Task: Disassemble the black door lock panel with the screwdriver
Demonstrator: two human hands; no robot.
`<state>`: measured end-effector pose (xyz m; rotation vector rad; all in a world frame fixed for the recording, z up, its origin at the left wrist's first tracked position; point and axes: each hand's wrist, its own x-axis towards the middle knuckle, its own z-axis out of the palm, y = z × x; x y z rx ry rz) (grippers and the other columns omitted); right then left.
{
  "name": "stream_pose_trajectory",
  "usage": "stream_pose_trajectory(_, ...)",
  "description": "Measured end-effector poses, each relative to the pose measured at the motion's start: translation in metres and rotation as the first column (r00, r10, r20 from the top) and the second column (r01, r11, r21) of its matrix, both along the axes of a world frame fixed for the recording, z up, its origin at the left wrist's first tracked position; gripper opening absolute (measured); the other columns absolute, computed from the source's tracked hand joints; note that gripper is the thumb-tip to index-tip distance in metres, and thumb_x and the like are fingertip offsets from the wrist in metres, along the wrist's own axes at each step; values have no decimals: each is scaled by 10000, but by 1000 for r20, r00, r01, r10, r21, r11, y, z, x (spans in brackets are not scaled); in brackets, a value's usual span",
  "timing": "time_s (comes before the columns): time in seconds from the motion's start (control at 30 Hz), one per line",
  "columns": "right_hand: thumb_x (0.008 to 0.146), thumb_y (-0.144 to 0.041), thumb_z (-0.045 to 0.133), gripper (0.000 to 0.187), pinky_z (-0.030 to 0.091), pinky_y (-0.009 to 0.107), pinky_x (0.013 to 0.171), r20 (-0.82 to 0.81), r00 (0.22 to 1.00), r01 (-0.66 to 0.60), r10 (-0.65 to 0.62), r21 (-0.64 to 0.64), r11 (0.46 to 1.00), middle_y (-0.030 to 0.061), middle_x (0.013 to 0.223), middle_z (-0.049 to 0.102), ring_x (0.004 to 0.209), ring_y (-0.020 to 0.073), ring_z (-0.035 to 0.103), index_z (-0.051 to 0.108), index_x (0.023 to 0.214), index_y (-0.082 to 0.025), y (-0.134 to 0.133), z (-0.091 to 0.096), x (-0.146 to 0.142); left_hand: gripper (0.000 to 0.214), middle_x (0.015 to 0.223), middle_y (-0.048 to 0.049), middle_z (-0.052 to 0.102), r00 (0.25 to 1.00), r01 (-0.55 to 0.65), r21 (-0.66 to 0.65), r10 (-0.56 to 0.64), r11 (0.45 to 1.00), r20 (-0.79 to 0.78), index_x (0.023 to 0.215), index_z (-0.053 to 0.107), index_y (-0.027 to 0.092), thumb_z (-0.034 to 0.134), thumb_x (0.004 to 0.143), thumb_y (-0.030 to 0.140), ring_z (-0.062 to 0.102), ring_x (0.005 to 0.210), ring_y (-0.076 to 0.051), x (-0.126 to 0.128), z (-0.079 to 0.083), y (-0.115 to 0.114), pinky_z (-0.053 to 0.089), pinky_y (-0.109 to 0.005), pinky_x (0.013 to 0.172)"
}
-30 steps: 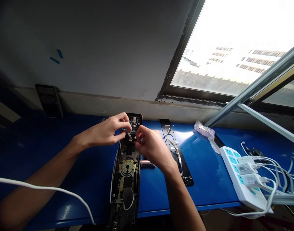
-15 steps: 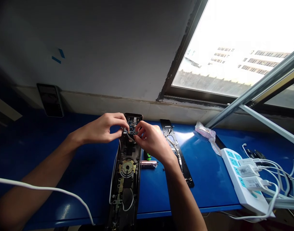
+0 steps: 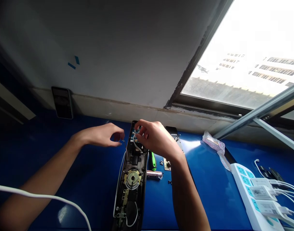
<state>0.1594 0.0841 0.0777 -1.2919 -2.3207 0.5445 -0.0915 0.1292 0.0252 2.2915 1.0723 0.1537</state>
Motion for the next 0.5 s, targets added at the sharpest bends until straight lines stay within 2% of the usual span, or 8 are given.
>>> stream_pose_trajectory(0.07,897,-232,652,116,475,222,624,10,1000,-6,6,-5,1000,-44,762,720,641,91,612,684,1006,-253,2,3,-1,229,860,-47,734,997,-28,-63,24,998,-71,900,698,207,691,813,419,657,728,-201,5,-9,3,441,-272,601)
stream_pose_trajectory(0.17,906,-245,660,92,464,210,592,27,1000,-15,15,-9,1000,-58,729,703,624,85,604,679,996,-256,4,1,0,314,819,-32,740,996,-22,-161,7,987,-91,922,624,228,728,782,489,690,795,-234,14,-21,5,443,-275,613)
stream_pose_trajectory(0.27,920,-244,647,93,454,207,566,67,997,-43,45,-37,998,-59,743,710,620,84,609,677,1007,-262,4,-4,2,329,748,4,733,999,-10,-277,-1,961,-40,969,557,237,740,757,407,719,745,-227,25,-31,5,462,-268,605)
stream_pose_trajectory(0.37,921,-241,648,110,458,211,581,98,993,-59,66,-67,996,-54,776,721,643,90,627,675,1024,-268,3,-8,5,335,759,9,738,1000,-10,-307,7,952,-10,988,543,229,725,710,264,730,701,-214,32,-39,5,482,-258,583)
stream_pose_trajectory(0.5,920,-229,649,86,439,206,562,112,991,-69,79,-83,994,-53,775,723,626,87,614,668,998,-261,3,-9,9,296,808,-12,752,999,13,-331,4,944,50,941,567,211,706,681,186,747,763,-226,27,-36,8,522,-259,611)
